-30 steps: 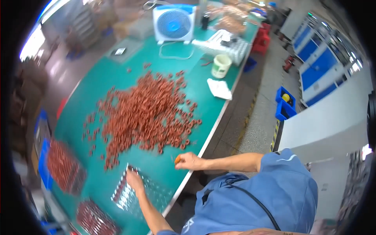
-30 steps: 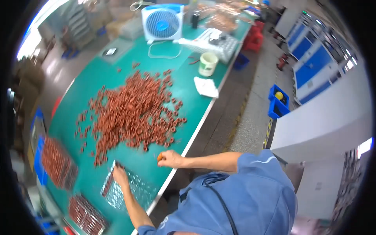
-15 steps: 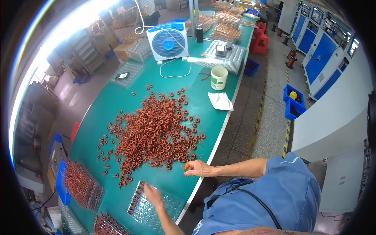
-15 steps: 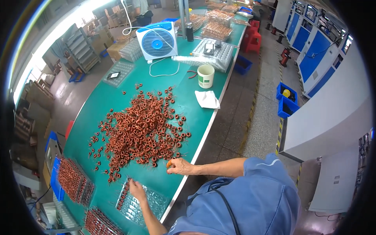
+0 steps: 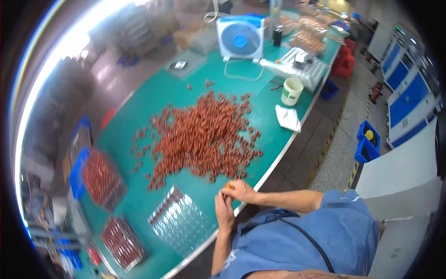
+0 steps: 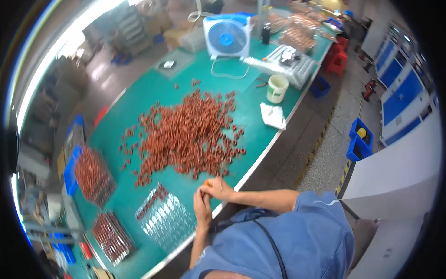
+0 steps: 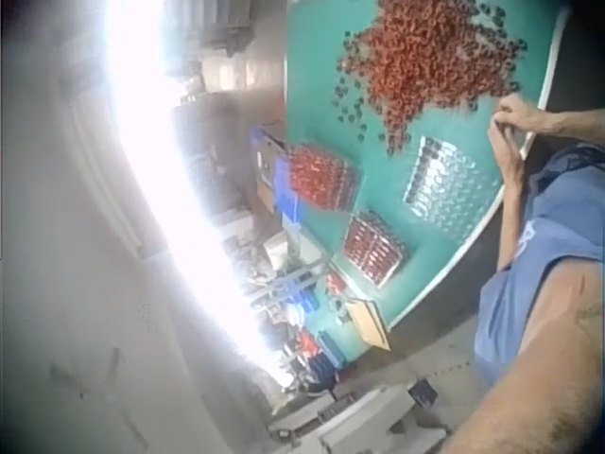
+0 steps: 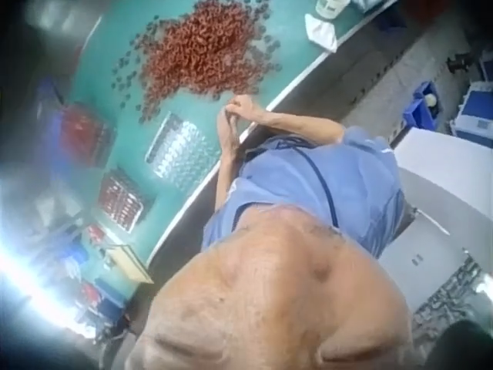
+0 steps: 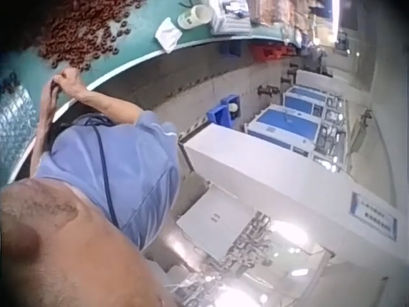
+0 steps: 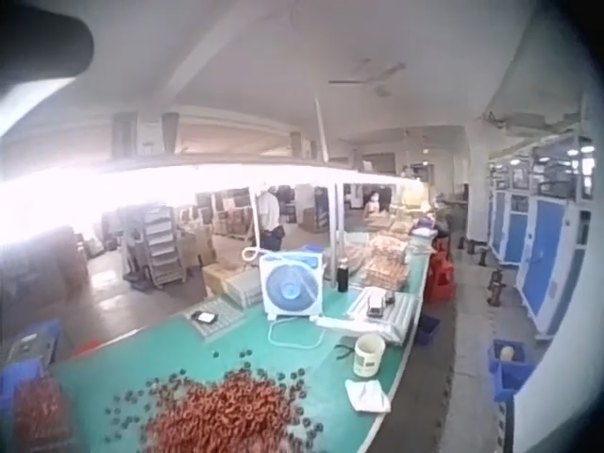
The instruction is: Sorting and placing small copper coils into a plastic blister tray.
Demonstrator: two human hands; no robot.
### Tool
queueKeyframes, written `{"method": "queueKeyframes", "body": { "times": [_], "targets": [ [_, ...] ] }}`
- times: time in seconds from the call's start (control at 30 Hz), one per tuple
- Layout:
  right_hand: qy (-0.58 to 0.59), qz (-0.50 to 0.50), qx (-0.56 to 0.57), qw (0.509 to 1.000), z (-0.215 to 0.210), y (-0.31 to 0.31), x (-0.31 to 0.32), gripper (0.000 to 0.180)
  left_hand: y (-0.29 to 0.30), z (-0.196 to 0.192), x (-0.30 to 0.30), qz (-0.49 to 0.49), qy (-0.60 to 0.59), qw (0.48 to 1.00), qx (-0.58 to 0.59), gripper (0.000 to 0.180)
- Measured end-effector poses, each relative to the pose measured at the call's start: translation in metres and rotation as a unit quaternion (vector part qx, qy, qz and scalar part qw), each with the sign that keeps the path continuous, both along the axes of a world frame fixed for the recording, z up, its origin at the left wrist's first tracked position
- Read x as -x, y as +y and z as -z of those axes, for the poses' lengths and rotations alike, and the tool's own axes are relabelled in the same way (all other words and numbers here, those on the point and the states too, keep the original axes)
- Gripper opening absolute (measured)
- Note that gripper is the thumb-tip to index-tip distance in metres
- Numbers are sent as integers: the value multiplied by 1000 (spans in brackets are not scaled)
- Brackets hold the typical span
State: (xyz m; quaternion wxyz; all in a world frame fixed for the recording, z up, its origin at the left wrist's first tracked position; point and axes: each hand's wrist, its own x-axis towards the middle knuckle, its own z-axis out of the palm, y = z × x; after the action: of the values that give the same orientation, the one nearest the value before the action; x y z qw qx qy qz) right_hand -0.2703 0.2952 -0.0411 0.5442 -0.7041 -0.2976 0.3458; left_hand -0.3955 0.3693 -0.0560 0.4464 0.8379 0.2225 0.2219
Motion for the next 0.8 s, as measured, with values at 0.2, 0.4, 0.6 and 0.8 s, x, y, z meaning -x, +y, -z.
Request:
{"method": "queueKeyframes", "body": {
  "times": [0.2, 0.4, 0.6, 0.8],
  "targets": [
    [-76, 26, 56, 995, -37, -6, -22, 25, 31, -29, -11, -77, -124, 947, 286, 24],
    [7, -24, -42, 999, -28, 26, -41, 39, 44, -31, -15, -12, -148, 896, 418, 22],
    [16, -74, -16, 997, -26, 19, -26, 31, 19, -66, 3, -19, -95, 967, 237, 26],
    [-534, -101, -157, 825, -63, 0, 4, 10, -3, -23, 8, -152, -22, 988, -21, 18]
  ]
}}
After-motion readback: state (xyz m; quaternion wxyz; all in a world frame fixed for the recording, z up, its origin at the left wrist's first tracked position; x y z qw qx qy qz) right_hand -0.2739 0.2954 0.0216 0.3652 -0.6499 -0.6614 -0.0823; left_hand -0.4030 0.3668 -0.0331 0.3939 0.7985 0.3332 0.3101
